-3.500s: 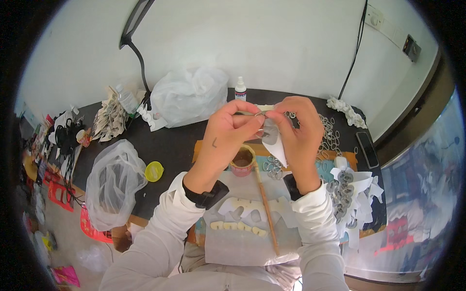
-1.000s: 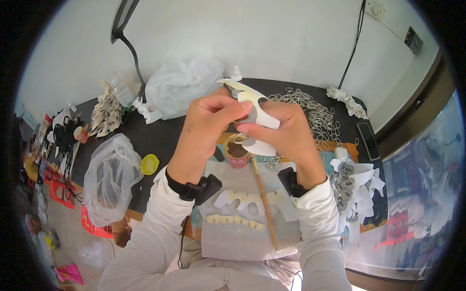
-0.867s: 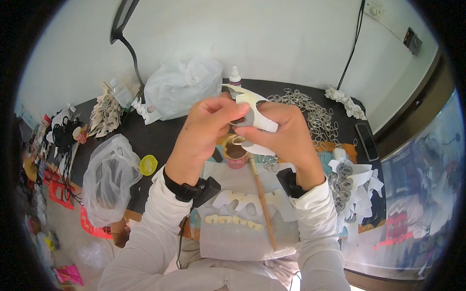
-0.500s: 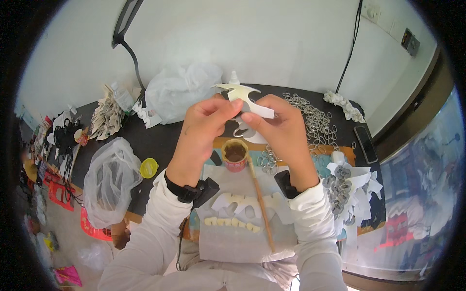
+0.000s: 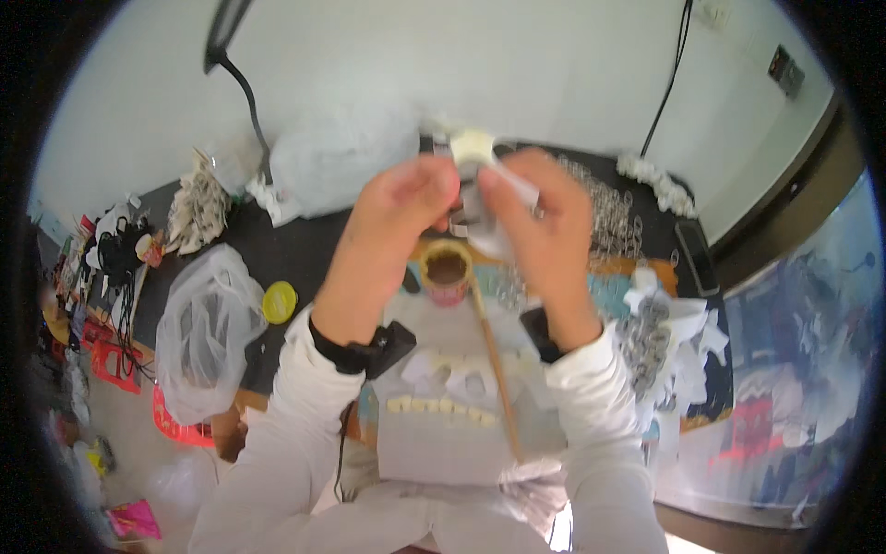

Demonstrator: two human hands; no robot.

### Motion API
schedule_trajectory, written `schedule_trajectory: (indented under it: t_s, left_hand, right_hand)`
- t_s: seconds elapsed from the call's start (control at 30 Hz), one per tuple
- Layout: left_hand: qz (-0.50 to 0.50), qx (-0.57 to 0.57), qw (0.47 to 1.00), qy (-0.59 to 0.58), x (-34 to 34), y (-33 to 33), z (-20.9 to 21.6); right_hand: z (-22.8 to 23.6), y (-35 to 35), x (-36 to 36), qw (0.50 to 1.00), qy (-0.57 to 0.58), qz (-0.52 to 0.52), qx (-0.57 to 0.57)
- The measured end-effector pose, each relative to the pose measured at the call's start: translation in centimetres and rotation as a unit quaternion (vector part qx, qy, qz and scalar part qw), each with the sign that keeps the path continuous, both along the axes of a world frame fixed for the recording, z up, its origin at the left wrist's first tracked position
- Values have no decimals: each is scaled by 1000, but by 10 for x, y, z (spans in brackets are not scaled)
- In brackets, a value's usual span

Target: Applying glue to shoe components using a brush and assembling parts.

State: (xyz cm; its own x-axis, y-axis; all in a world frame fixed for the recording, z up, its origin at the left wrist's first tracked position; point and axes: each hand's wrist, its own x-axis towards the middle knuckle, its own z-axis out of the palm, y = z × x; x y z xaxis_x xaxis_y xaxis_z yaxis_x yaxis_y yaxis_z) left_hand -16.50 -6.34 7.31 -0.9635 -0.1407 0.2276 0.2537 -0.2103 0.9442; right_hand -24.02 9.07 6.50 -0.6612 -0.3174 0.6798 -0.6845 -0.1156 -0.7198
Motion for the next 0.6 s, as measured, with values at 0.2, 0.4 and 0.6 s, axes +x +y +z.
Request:
schedule_trajectory:
  t_s: [0.2,0.4,0.6]
  left_hand:
    - [-23,114,991,65,-13,0,-6]
    - [95,-133,982,94,-3,-29,10]
    - [222,-256,938,73,8,-32,19]
  right_hand:
    - [4,3,-18,980,-161,110,-34]
    - [-45,26,-80,889,25,-186,417]
    - [-98,34,-112,847,13,-158,508]
